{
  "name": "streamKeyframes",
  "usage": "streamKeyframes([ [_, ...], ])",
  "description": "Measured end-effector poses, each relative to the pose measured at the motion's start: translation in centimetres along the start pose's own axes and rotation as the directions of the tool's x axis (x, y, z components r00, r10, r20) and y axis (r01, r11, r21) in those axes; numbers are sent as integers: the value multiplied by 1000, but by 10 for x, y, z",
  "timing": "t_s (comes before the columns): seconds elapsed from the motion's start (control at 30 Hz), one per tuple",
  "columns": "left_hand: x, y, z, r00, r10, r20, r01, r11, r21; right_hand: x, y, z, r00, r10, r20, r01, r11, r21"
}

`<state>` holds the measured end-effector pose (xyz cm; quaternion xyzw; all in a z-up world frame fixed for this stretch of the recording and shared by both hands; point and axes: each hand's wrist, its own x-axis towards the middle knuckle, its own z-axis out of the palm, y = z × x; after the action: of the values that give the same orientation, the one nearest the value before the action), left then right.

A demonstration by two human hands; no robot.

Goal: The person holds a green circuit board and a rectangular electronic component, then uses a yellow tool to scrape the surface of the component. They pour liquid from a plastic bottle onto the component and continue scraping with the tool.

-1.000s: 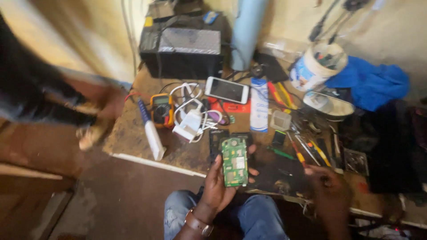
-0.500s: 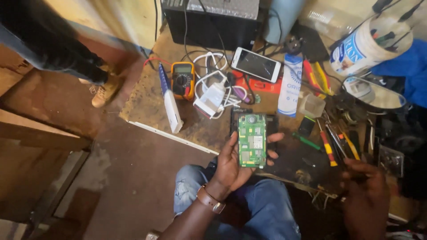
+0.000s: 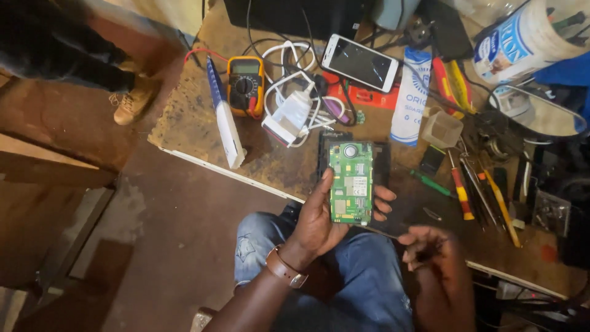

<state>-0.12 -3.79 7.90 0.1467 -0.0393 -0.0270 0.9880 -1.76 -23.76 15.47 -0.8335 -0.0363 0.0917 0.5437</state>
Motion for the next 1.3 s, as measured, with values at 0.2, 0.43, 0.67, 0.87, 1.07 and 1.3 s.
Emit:
streamKeyframes([
  [0.2, -2, -1, 0, 1000, -17, 23, 17, 1000, -8, -4, -4, 7, 993, 95, -70, -82, 982, 170],
  [0.43, -2, 0, 6, 999, -5, 32, 3, 999, 45, 6, 9, 15, 969, 103, 225, -215, 803, 556],
  [0.67, -3, 2, 10, 999, -13, 51, 8, 995, 104, 8, 12, 23, 969, 111, 220, -216, 813, 540],
  [0.87, -4, 3, 11, 999, -8, 52, 2, 994, 109, 8, 8, 25, 966, 164, 199, -241, 850, 468],
  [1.07, -3, 0, 12, 998, -3, 56, -9, 978, 211, 4, -26, 26, 952, 263, 156, -282, 952, 120],
  [1.3, -6, 3, 20, 996, -33, 79, 13, 968, 249, 13, -9, 25, 977, 120, 174, -158, 962, 224],
])
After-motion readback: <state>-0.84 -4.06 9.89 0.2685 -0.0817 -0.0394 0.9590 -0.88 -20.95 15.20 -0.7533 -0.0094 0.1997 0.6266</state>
